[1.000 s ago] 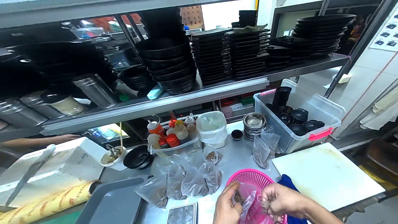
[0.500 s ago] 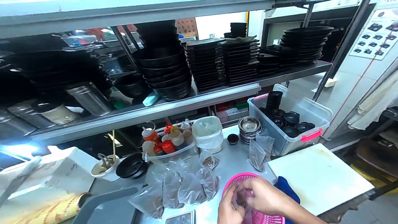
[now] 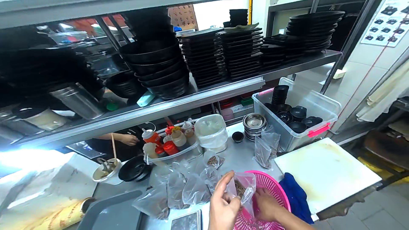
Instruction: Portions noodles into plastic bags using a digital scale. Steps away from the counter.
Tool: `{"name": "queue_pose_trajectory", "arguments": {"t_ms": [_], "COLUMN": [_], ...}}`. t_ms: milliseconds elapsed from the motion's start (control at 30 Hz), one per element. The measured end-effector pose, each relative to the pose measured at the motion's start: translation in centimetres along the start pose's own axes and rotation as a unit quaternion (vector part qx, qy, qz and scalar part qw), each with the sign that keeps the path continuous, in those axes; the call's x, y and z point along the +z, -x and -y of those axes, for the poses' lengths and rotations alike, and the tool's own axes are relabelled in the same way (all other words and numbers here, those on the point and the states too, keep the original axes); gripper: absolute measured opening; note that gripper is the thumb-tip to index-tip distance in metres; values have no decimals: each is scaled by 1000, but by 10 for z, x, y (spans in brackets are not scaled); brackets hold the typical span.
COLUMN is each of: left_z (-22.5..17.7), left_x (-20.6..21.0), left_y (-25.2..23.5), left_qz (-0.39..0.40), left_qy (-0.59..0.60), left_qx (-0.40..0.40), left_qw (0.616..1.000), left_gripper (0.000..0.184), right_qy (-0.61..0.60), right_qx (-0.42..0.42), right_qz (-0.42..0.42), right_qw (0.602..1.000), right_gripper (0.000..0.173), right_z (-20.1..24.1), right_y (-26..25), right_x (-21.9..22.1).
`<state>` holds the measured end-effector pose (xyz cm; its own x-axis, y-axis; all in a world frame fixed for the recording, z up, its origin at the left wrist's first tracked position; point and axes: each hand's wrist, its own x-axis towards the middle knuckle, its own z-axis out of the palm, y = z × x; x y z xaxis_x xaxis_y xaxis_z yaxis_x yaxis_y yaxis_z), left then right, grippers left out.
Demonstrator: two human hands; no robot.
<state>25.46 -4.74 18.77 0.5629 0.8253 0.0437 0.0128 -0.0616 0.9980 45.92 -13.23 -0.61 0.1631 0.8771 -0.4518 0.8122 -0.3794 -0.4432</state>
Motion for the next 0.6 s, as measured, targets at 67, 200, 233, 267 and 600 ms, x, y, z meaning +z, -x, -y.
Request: {"name": "queue_pose_trajectory", "arguments": {"t_ms": [67, 200, 233, 267, 600], "left_z": [-5, -2, 1, 5, 15], "left_x": [-2, -6, -8, -8, -8], "left_y": [-4, -2, -1, 0, 0], "left_qz": [7, 12, 9, 5, 0], "left_qy": [20, 14, 11, 12, 10], "left_qx": [14, 27, 25, 21, 0], "left_qw": [1000, 999, 1000, 1000, 1000], "left_gripper": [71, 71, 70, 70, 69], "right_qy": [40, 63, 56, 46, 29], "right_qx": [-21, -128, -159, -193, -126], "right_qz": [10, 46, 58, 71, 160], "right_qw": [999, 989, 984, 978, 979], "right_gripper": [103, 52, 42, 35, 42], "right_z": [9, 29, 27, 23, 12], "right_y": [-6, 18, 23, 27, -4], "right_x": [20, 39, 42, 43, 30]}}
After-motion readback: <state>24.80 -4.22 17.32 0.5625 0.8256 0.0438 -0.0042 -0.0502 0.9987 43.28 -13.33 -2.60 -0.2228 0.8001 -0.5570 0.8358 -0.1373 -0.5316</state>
